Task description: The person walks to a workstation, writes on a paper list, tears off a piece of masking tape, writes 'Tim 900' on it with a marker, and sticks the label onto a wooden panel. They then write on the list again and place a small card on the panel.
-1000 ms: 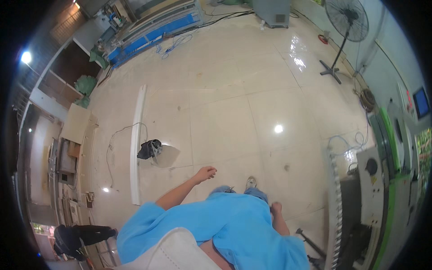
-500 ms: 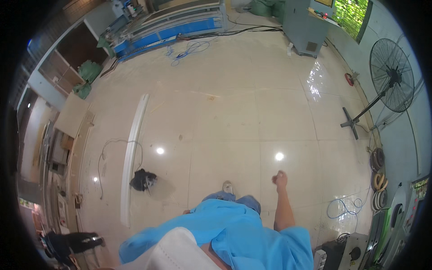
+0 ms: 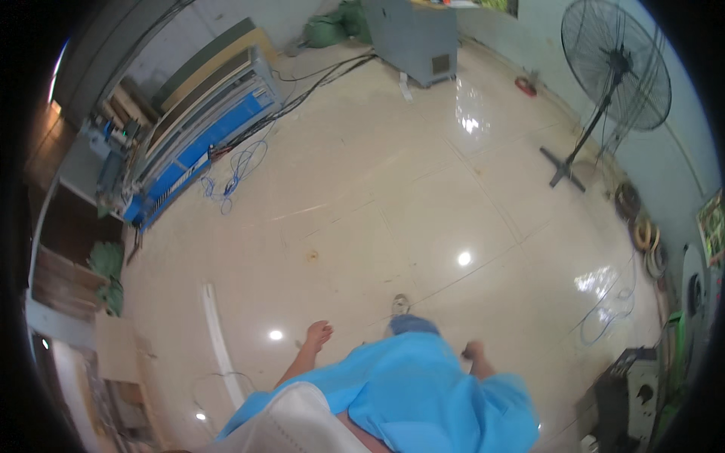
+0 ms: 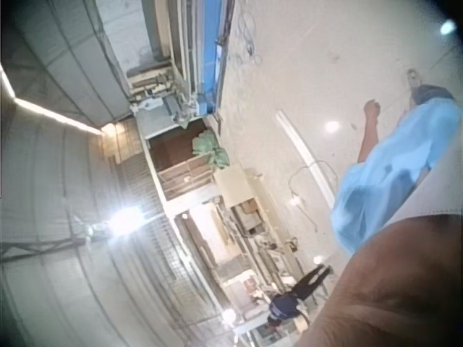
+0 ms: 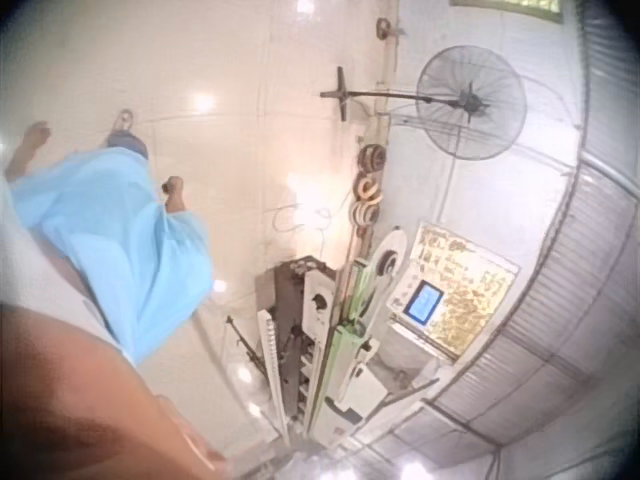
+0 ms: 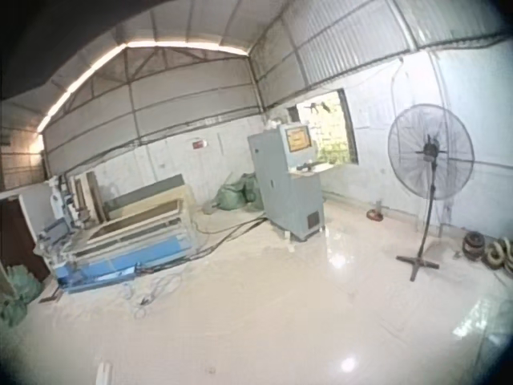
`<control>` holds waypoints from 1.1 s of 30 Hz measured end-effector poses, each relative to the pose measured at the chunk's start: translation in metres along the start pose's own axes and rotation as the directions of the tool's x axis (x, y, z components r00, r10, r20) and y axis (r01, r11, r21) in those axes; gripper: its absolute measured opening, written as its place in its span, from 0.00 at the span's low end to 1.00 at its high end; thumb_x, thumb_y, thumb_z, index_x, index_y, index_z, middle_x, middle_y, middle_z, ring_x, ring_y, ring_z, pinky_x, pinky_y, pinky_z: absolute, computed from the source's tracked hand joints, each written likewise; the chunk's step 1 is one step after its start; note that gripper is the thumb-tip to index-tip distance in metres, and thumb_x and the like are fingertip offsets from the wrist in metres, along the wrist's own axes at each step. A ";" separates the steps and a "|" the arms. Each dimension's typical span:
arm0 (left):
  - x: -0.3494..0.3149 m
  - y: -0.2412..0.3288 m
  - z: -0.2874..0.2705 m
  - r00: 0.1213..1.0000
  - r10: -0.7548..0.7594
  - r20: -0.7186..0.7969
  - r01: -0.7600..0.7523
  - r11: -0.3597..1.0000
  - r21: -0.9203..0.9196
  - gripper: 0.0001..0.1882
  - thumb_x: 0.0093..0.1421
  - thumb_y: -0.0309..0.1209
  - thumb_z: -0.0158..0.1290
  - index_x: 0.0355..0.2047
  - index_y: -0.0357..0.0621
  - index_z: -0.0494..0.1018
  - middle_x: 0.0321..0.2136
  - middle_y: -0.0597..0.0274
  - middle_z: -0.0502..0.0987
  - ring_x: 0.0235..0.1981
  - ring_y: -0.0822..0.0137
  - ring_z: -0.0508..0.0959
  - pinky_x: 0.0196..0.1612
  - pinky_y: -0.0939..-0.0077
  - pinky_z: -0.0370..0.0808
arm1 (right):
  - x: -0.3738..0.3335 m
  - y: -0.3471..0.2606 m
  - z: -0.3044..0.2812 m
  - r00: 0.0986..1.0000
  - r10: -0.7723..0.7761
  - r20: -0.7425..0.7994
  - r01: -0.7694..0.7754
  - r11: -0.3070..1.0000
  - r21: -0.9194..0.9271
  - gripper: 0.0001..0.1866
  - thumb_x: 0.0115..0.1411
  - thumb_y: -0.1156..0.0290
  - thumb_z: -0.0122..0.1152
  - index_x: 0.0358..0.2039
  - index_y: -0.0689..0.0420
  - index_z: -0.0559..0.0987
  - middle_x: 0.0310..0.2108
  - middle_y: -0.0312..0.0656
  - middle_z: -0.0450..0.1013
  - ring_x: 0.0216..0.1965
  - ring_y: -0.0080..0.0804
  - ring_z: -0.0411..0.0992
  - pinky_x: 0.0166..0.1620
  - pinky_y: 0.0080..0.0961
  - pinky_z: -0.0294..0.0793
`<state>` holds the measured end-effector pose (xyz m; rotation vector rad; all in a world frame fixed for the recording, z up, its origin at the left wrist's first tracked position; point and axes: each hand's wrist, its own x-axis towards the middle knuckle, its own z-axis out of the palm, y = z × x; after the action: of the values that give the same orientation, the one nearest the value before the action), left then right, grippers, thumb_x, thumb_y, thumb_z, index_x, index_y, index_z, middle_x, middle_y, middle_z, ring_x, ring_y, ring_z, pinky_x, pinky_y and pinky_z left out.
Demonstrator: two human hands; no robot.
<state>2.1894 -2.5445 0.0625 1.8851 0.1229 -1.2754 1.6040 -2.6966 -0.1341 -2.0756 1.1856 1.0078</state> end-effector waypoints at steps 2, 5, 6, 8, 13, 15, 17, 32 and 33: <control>0.020 0.046 0.020 0.993 0.050 0.103 -0.057 0.997 0.060 0.20 0.68 0.38 0.57 0.57 0.44 0.73 0.46 0.53 0.80 0.46 0.60 0.82 0.50 0.65 0.80 | 0.049 -0.008 -0.089 0.982 0.182 -0.047 -0.144 0.891 0.431 0.16 0.58 0.54 0.65 0.33 0.55 0.86 0.31 0.44 0.82 0.32 0.43 0.80 0.37 0.40 0.79; 0.045 0.088 0.045 0.989 0.039 0.145 -0.050 0.996 0.070 0.20 0.68 0.39 0.57 0.56 0.45 0.74 0.44 0.53 0.81 0.42 0.60 0.83 0.46 0.65 0.80 | 0.108 -0.038 -0.250 0.856 0.251 -0.452 0.134 0.737 0.662 0.13 0.67 0.69 0.48 0.35 0.64 0.78 0.21 0.51 0.76 0.18 0.39 0.76 0.21 0.37 0.78; 0.060 0.104 0.056 0.992 0.017 0.124 -0.027 0.997 0.078 0.19 0.68 0.39 0.56 0.55 0.45 0.74 0.42 0.53 0.82 0.39 0.59 0.84 0.44 0.65 0.80 | 0.123 -0.053 -0.310 0.852 0.272 -0.448 0.256 0.530 0.808 0.13 0.67 0.69 0.49 0.44 0.62 0.78 0.25 0.50 0.77 0.22 0.37 0.77 0.24 0.33 0.79; 0.092 0.126 0.075 0.994 -0.023 0.103 0.016 0.998 0.065 0.17 0.68 0.38 0.56 0.53 0.45 0.77 0.40 0.51 0.82 0.39 0.57 0.84 0.43 0.64 0.80 | 0.148 -0.085 -0.428 0.812 0.302 -0.500 0.407 0.322 0.855 0.16 0.69 0.68 0.52 0.54 0.60 0.77 0.28 0.48 0.79 0.26 0.33 0.79 0.28 0.28 0.80; 0.151 0.158 0.077 0.837 0.341 0.429 -0.547 0.564 0.618 0.12 0.67 0.35 0.54 0.45 0.43 0.79 0.34 0.51 0.82 0.36 0.57 0.84 0.38 0.65 0.78 | 0.194 -0.115 -0.614 0.868 0.161 -0.470 0.467 0.059 0.882 0.16 0.71 0.69 0.52 0.57 0.57 0.76 0.34 0.46 0.80 0.30 0.31 0.79 0.34 0.27 0.80; 0.187 0.196 0.089 0.811 0.330 0.483 -0.584 0.461 0.668 0.10 0.67 0.34 0.54 0.43 0.42 0.80 0.33 0.51 0.82 0.35 0.58 0.83 0.36 0.65 0.77 | 0.221 -0.118 -0.632 0.884 0.158 -0.441 0.441 0.036 0.897 0.17 0.71 0.67 0.53 0.57 0.56 0.75 0.35 0.46 0.80 0.31 0.32 0.80 0.34 0.28 0.81; 0.231 0.254 0.111 0.705 0.372 0.604 -0.707 0.294 0.643 0.09 0.66 0.32 0.53 0.40 0.42 0.80 0.31 0.51 0.82 0.34 0.59 0.83 0.35 0.66 0.77 | 0.248 -0.097 -0.636 0.918 0.188 -0.350 0.347 0.051 0.937 0.18 0.70 0.65 0.55 0.57 0.57 0.75 0.35 0.46 0.80 0.30 0.34 0.80 0.32 0.30 0.81; 0.491 0.776 0.480 0.951 0.054 0.304 -0.176 0.903 0.392 0.18 0.69 0.40 0.56 0.54 0.44 0.75 0.41 0.59 0.82 0.43 0.66 0.82 0.48 0.71 0.78 | 0.342 0.057 -0.587 0.659 0.527 0.537 -0.190 -0.574 0.797 0.05 0.64 0.73 0.53 0.30 0.58 0.71 0.18 0.45 0.68 0.17 0.40 0.71 0.18 0.38 0.71; 0.488 0.793 0.500 0.936 0.049 0.349 -0.191 0.902 0.386 0.18 0.69 0.40 0.56 0.54 0.44 0.75 0.41 0.59 0.82 0.44 0.67 0.81 0.48 0.71 0.78 | 0.355 0.060 -0.611 0.735 0.496 0.462 -0.125 -0.571 0.811 0.07 0.64 0.74 0.54 0.28 0.57 0.71 0.18 0.45 0.67 0.17 0.39 0.71 0.17 0.39 0.70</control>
<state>2.4572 -3.5669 0.0610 1.9503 -0.4758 -1.6028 1.8764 -3.3490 -0.0776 -0.0365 1.8773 -0.4350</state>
